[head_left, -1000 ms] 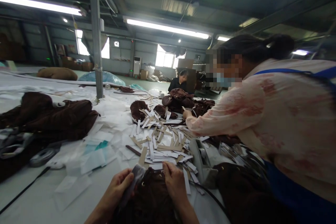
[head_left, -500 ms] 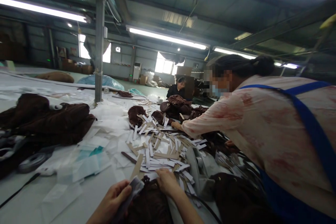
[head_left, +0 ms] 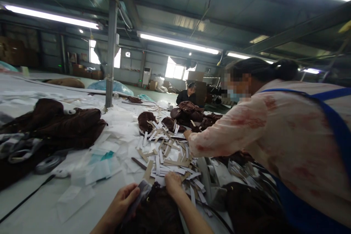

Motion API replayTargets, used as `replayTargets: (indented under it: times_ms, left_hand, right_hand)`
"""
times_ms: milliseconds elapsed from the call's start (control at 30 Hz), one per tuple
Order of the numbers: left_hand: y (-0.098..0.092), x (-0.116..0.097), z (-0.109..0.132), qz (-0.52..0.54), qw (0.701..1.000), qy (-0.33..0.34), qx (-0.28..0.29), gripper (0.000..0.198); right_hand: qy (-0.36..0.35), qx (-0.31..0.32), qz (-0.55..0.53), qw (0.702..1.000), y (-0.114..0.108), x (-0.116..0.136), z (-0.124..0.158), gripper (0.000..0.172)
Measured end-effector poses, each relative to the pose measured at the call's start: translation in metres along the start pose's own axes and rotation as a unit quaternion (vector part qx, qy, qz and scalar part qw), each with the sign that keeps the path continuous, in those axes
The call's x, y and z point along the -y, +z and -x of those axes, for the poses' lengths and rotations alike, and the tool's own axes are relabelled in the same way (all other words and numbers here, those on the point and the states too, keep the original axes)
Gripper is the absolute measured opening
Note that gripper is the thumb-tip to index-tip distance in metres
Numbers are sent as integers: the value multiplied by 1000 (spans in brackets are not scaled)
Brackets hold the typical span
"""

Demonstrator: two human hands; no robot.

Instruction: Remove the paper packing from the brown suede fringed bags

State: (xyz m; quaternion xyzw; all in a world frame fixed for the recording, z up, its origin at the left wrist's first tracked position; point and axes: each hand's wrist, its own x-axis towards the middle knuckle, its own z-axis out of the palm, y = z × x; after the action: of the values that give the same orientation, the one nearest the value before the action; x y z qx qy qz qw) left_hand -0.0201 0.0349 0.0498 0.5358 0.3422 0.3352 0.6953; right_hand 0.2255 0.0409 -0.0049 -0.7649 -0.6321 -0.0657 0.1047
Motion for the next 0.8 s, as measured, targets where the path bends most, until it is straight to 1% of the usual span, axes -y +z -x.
replayTargets:
  times_ms: [100, 200, 367, 467, 567, 667, 800]
  left_hand:
    - [-3, 1, 1, -5, 1000, 5, -8, 51]
    - [-6, 4, 0, -11, 1000, 17, -7, 52]
    - [-8, 7, -2, -12, 999, 32, 1, 51]
    - [-6, 4, -1, -11, 1000, 28, 4, 50]
    - [-4, 0, 1, -15, 1000, 26, 5, 48]
    - [-5, -3, 1, -15, 1000, 23, 8, 47]
    - [-7, -3, -1, -8, 1000, 9, 4, 47]
  right_hand:
    - [32, -7, -5, 999, -3, -5, 6, 19]
    - [58, -34, -16, 998, -12, -15, 8, 17]
    - [101, -76, -52, 991, -29, -36, 15, 40]
    - [99, -89, -81, 988, -35, -47, 23, 41]
    - [97, -98, -95, 986, -35, -52, 32, 40]
    - [88, -113, -107, 984, -32, -55, 38, 37]
    - [84, -152, -140, 975, -32, -51, 40, 33]
